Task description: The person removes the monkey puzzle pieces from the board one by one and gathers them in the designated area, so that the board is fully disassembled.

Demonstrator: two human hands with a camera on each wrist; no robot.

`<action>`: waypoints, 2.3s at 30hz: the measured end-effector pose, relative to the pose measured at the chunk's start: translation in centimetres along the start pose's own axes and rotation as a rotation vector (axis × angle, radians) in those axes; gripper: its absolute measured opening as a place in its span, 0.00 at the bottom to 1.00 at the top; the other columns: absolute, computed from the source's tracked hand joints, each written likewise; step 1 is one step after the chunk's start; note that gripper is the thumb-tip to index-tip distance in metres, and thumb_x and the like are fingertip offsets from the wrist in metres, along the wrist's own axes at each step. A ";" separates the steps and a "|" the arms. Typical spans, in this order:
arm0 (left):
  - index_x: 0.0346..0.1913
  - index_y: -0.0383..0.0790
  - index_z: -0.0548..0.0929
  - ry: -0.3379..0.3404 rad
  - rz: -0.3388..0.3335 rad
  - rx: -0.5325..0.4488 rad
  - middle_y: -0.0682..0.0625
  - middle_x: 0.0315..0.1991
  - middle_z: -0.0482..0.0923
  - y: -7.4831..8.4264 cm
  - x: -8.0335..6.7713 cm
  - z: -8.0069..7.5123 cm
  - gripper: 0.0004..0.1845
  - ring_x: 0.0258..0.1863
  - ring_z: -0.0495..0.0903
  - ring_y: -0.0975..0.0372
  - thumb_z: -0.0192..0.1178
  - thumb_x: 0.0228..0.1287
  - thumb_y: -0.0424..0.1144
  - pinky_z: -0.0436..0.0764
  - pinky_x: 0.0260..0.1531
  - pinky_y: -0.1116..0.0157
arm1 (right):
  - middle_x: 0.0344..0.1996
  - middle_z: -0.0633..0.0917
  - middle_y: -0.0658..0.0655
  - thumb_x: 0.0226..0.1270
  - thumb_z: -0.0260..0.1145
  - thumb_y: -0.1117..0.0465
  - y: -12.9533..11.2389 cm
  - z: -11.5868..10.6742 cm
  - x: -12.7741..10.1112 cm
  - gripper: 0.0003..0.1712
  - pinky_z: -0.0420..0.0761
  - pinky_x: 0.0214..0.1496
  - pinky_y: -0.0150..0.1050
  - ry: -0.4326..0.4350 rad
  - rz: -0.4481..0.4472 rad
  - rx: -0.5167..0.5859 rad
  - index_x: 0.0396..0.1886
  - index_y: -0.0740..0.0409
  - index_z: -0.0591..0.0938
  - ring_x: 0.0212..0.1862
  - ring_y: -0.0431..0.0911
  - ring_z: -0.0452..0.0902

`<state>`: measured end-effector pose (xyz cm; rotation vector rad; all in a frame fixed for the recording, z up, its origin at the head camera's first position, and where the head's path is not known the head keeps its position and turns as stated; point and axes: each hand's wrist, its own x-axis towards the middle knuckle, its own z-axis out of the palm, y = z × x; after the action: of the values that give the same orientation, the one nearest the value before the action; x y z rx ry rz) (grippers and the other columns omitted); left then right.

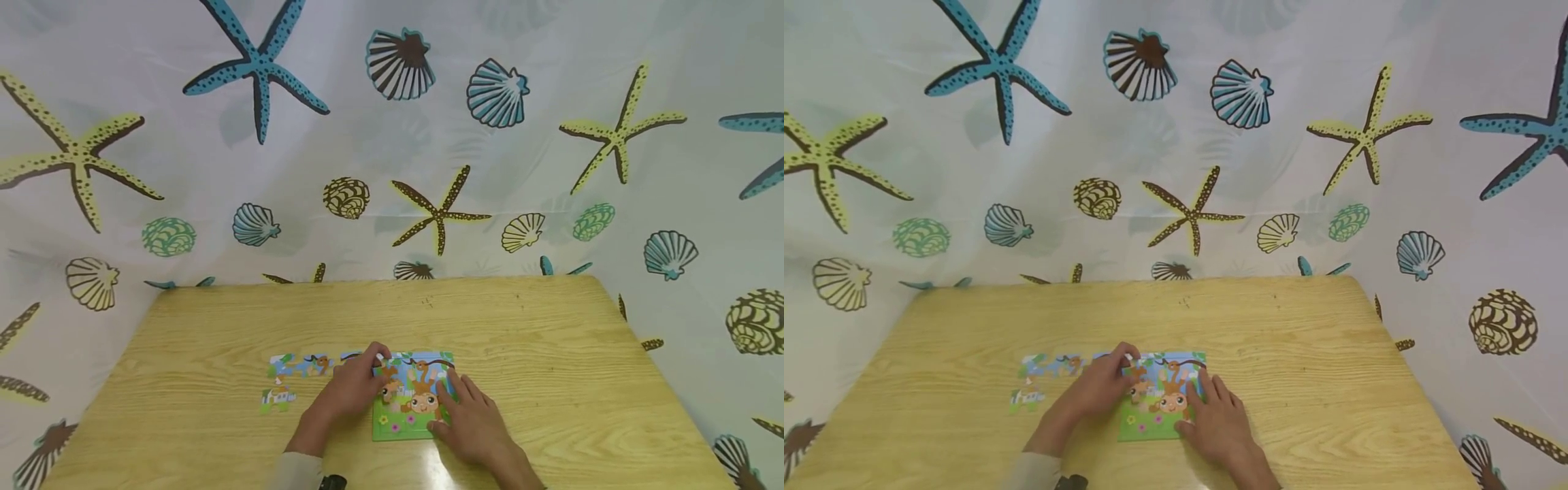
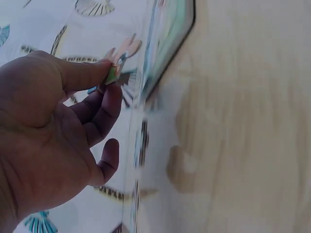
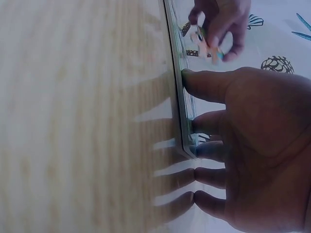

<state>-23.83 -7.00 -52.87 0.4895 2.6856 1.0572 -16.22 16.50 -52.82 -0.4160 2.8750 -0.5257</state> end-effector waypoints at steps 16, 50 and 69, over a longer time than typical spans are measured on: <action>0.52 0.49 0.79 0.131 -0.197 0.226 0.50 0.48 0.81 -6.0 -5.4 -5.0 0.13 0.48 0.78 0.54 0.62 0.65 0.42 0.67 0.42 0.39 | 0.75 0.56 0.63 0.69 0.59 0.42 -0.1 0.0 -0.1 0.39 0.61 0.67 0.66 0.007 -0.017 0.027 0.72 0.57 0.65 0.74 0.65 0.51; 0.66 0.48 0.71 -0.059 0.110 0.358 0.48 0.62 0.69 5.7 -0.4 4.2 0.30 0.61 0.67 0.52 0.63 0.63 0.52 0.70 0.53 0.41 | 0.73 0.61 0.63 0.60 0.66 0.37 1.7 0.4 0.1 0.48 0.57 0.67 0.68 0.096 0.091 0.089 0.72 0.57 0.64 0.75 0.63 0.52; 0.42 0.49 0.73 -0.072 -0.008 0.223 0.55 0.37 0.72 5.6 2.2 5.7 0.20 0.46 0.71 0.57 0.73 0.52 0.46 0.64 0.46 0.46 | 0.73 0.62 0.63 0.60 0.66 0.38 1.8 -0.3 -0.1 0.46 0.58 0.68 0.67 0.067 0.108 0.084 0.71 0.57 0.66 0.75 0.61 0.53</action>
<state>-22.79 1.21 -53.28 0.5440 2.7513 0.7264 -16.64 18.18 -53.21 -0.2323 2.9060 -0.6506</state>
